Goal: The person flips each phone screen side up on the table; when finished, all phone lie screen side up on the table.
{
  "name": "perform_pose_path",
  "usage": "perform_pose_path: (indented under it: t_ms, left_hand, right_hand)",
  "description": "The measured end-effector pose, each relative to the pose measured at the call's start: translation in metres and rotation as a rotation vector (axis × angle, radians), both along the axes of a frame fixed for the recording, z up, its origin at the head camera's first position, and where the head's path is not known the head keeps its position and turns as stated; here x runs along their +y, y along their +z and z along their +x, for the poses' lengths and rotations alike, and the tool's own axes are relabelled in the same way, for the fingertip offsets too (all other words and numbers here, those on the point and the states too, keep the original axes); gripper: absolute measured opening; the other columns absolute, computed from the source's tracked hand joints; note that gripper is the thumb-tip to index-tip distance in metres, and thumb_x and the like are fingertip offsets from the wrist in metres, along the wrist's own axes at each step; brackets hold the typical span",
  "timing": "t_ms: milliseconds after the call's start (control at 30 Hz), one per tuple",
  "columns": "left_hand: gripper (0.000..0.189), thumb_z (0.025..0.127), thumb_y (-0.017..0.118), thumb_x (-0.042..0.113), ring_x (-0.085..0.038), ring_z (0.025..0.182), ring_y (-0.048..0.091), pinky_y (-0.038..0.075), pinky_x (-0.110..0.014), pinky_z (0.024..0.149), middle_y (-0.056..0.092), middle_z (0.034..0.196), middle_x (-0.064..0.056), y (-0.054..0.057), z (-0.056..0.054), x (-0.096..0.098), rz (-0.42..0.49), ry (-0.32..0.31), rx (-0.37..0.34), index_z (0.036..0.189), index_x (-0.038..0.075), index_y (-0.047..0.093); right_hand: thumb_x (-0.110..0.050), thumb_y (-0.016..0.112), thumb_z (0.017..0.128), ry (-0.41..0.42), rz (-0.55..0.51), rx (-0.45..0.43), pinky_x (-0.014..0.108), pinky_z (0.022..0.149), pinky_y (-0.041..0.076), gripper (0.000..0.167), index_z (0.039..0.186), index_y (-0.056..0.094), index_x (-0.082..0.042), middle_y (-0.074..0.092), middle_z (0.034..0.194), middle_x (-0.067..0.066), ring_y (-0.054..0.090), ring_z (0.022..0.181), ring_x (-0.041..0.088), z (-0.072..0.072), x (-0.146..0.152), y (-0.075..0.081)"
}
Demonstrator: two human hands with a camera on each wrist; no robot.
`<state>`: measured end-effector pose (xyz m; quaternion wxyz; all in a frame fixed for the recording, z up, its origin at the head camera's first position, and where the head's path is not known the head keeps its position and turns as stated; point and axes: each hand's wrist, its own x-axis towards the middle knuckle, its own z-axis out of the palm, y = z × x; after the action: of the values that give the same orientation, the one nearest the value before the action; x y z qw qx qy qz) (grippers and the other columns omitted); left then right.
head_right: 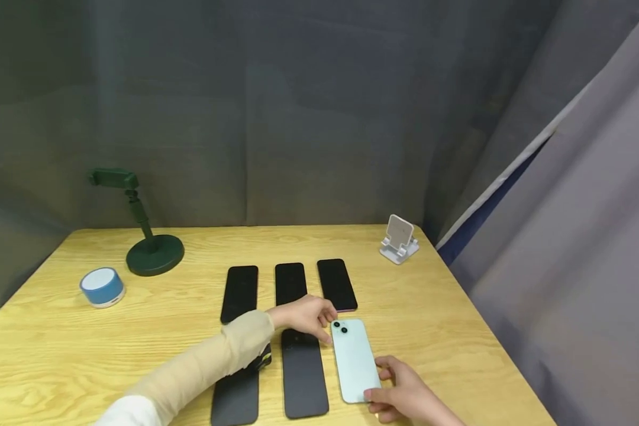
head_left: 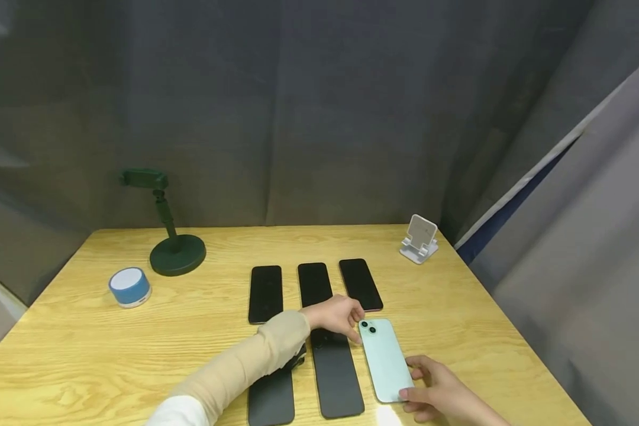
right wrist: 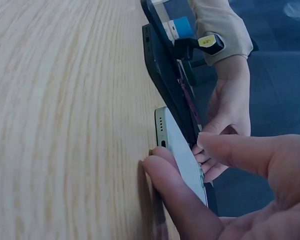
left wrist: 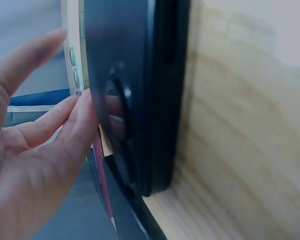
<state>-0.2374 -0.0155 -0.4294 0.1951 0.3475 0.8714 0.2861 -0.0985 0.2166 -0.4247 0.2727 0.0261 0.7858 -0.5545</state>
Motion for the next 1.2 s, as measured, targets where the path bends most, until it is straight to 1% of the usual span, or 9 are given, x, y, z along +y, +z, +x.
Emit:
perform_pose_path:
  t_ms: [167,467,667,800,867,933,1033,1100,1200]
  left_hand:
    - [0.053,0.077,0.081,0.023,-0.004,0.089,0.062,0.048,-0.011,0.079,0.067,0.106,-0.001,-0.003,0.000,-0.001,-0.029,-0.011,0.028,0.123,0.005,0.062]
    - [0.048,0.075,0.083,0.020,-0.002,0.081,0.059,0.049,-0.011,0.075,0.068,0.099,-0.001,-0.004,0.002,0.001,-0.041,0.040,-0.012,0.117,0.004,0.065]
    - [0.049,0.073,0.084,0.014,-0.005,0.085,0.060,0.050,-0.015,0.078,0.068,0.096,-0.002,0.000,0.007,0.004,0.038,0.134,-0.136,0.116,0.001,0.064]
    - [0.048,0.072,0.084,0.009,-0.005,0.078,0.055,0.049,-0.018,0.075,0.065,0.090,0.001,0.001,0.010,0.004,0.111,0.198,-0.232,0.115,-0.001,0.065]
    - [0.041,0.072,0.083,0.006,-0.005,0.071,0.049,0.046,-0.018,0.069,0.059,0.080,0.003,0.000,0.010,0.005,0.154,0.221,-0.271,0.108,-0.002,0.065]
    - [0.024,0.072,0.082,0.003,-0.006,0.060,0.039,0.037,-0.018,0.060,0.047,0.066,0.006,-0.001,0.010,0.005,0.186,0.225,-0.291,0.085,-0.001,0.063]
    - [0.033,0.071,0.082,0.002,-0.007,0.054,0.030,0.030,-0.018,0.055,0.035,0.055,0.007,-0.001,0.012,0.007,0.198,0.227,-0.262,0.068,0.007,0.050]
    - [0.034,0.071,0.083,0.005,-0.007,0.055,0.034,0.033,-0.018,0.055,0.042,0.059,0.006,-0.002,0.015,0.009,0.170,0.227,-0.209,0.070,0.008,0.049]
    - [0.035,0.071,0.084,0.008,-0.008,0.067,0.050,0.043,-0.018,0.062,0.060,0.080,0.000,-0.003,0.018,0.012,0.137,0.230,-0.151,0.095,0.005,0.058]
  right_hand:
    - [-0.009,0.072,0.085,0.025,-0.061,-0.052,0.037,0.075,0.059,0.082,0.139,0.017,0.019,0.039,0.117,0.024,0.063,0.087,0.020,0.000,0.003,-0.003]
    - [-0.013,0.075,0.083,0.080,0.082,0.049,0.036,0.081,0.054,0.082,0.137,0.024,0.021,0.045,0.122,0.031,0.055,0.099,0.024,-0.001,0.002,-0.011]
    - [-0.007,0.071,0.082,0.112,0.094,0.107,0.050,0.089,0.049,0.077,0.135,0.025,0.025,0.046,0.122,0.030,0.050,0.107,0.034,-0.002,0.001,-0.014]
    - [-0.004,0.070,0.082,0.135,0.095,0.148,0.055,0.091,0.047,0.074,0.133,0.026,0.027,0.049,0.120,0.028,0.048,0.109,0.038,-0.004,0.000,-0.015]
    - [-0.004,0.070,0.082,0.139,0.089,0.150,0.053,0.091,0.048,0.074,0.133,0.026,0.027,0.049,0.120,0.028,0.048,0.110,0.039,-0.004,-0.001,-0.015]
    - [-0.004,0.070,0.082,0.140,0.080,0.147,0.052,0.091,0.049,0.075,0.133,0.025,0.027,0.048,0.120,0.030,0.050,0.109,0.038,-0.004,-0.002,-0.014]
    - [-0.003,0.070,0.082,0.153,0.031,0.143,0.047,0.088,0.052,0.077,0.133,0.021,0.029,0.046,0.121,0.034,0.054,0.106,0.034,-0.004,-0.001,-0.015]
    - [-0.002,0.069,0.082,0.158,-0.023,0.133,0.042,0.084,0.055,0.079,0.133,0.018,0.030,0.042,0.122,0.038,0.058,0.102,0.031,-0.002,0.000,-0.016]
    - [-0.002,0.070,0.082,0.142,-0.078,0.104,0.039,0.079,0.057,0.083,0.133,0.013,0.030,0.036,0.123,0.041,0.062,0.096,0.028,0.000,0.000,-0.016]
